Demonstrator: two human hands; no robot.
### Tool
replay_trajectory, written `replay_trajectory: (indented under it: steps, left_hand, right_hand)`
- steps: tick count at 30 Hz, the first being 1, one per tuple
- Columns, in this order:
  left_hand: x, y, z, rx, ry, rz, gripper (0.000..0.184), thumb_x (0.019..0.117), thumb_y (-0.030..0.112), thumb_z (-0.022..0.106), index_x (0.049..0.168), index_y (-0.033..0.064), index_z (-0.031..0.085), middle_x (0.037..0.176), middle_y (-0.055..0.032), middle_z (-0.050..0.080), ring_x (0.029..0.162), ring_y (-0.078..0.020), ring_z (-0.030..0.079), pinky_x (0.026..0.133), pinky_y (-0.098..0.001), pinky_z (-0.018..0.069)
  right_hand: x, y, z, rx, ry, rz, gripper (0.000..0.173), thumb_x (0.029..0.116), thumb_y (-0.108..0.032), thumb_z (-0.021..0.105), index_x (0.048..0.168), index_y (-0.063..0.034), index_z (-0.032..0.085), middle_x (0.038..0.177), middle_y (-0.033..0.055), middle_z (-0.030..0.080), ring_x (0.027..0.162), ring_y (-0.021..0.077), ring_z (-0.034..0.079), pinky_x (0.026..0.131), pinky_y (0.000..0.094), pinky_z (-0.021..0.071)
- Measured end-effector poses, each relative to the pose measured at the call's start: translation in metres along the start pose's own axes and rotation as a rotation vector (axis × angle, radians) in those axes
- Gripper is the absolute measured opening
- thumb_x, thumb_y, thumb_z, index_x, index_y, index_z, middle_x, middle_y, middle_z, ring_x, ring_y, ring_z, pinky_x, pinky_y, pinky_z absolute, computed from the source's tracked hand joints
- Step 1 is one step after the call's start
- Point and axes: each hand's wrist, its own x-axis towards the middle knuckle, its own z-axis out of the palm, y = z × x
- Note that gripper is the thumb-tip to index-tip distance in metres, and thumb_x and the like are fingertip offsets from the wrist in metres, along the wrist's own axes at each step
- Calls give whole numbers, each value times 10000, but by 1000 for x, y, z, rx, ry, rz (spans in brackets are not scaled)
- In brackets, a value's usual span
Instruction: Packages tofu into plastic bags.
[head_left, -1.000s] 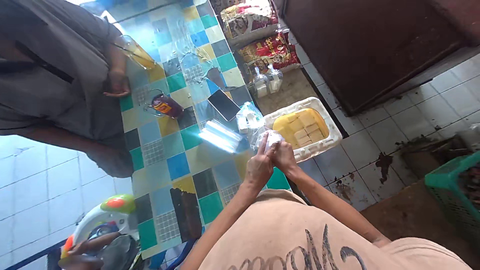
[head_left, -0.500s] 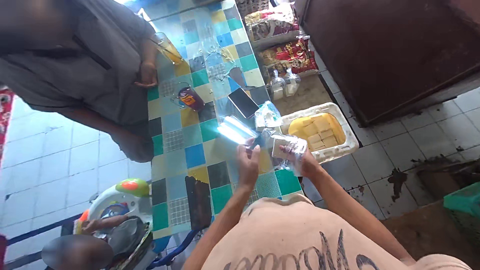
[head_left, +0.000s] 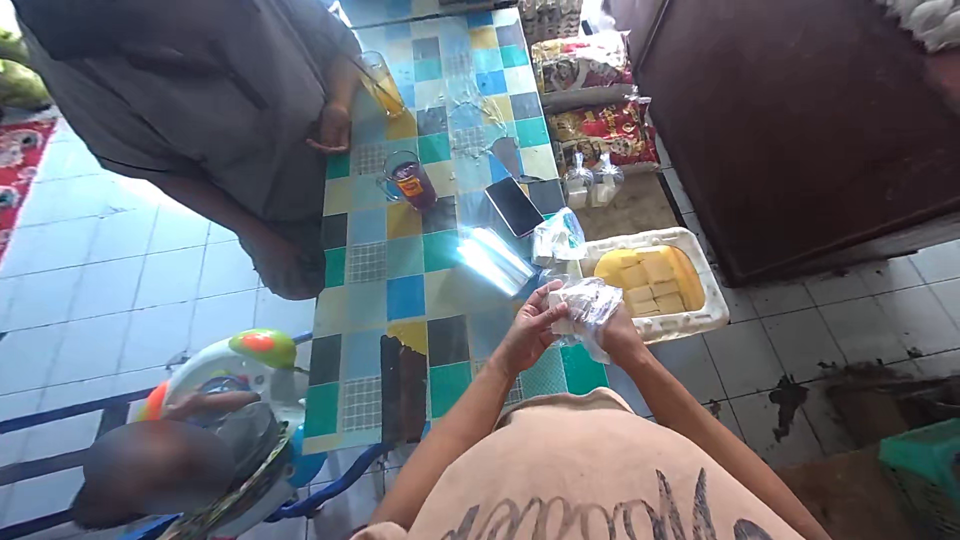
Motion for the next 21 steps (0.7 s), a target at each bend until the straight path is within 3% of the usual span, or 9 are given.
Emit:
replay_trajectory:
  steps: [4,7,9,10,13,15,18,20,21]
  left_hand:
    - [-3,-5,-3,-58,-88,33,487,991,59,554,1447,156,412,1054,-55,709,919,-167,716,852,-343,600]
    - [-3,-13,-11,-94,-160,71,759,886,585,695,1465,182,415,1149,-37,697,1011,-150,698,894,-328,586]
    - [-1,-17,-13,-148,-163,80,772,920,743,467,1443,176,479,1155,-53,707,1007,-163,702,870,-339,588]
    - [0,-19,-15,-181,-160,71,753,947,747,368,1427,184,507,1153,-59,711,1005,-171,702,864,-347,587]
    - [1,-24,-19,-294,-154,32,746,978,736,235,1419,211,530,1190,-68,708,1055,-201,694,888,-373,579]
    - [0,-26,-19,-376,-134,3,751,971,748,239,1404,219,550,1185,-79,710,1049,-216,698,878,-381,582]
    - [-2,-27,-20,-437,-107,-30,764,963,755,249,1358,187,575,1154,-89,718,1025,-221,707,863,-380,590]
    - [-3,-25,-19,-443,-55,-44,768,989,719,170,1325,155,569,1131,-102,719,1008,-231,709,855,-385,588]
    - [-3,-24,-20,-427,-63,-40,772,996,702,116,1388,185,534,1162,-98,709,1025,-230,703,865,-381,584]
  right_hand:
    - [-7,-7,1,129,-118,36,366,916,6,711,1250,48,567,1007,58,673,899,29,647,838,216,559]
    - [-4,-8,-1,34,-238,2,456,885,-64,775,1284,27,574,1066,59,693,961,37,661,895,231,561]
    - [-5,-9,-1,-155,-294,-38,434,940,-138,737,1299,45,575,1110,93,682,1003,57,642,937,235,529]
    - [-6,-8,-2,-276,-318,-81,408,976,-160,691,1301,60,580,1150,129,677,1054,96,637,978,255,511]
    - [-9,-9,-6,-588,-390,-240,347,1029,-73,537,1288,148,603,1273,329,633,1236,386,601,1110,460,427]
    - [-7,-14,-4,-539,-346,-202,329,1029,-75,552,1283,129,600,1241,291,647,1186,322,618,1075,418,459]
    - [-3,-13,-2,-334,-191,-225,331,938,-41,695,1241,76,631,1122,188,695,1033,180,668,960,349,542]
    - [-1,-8,-3,-261,-118,-282,363,893,-10,736,1234,68,638,1115,172,704,1013,169,680,940,350,560]
    - [0,-5,-3,-267,-97,-300,359,889,-16,745,1221,72,638,1102,177,699,999,183,680,932,364,563]
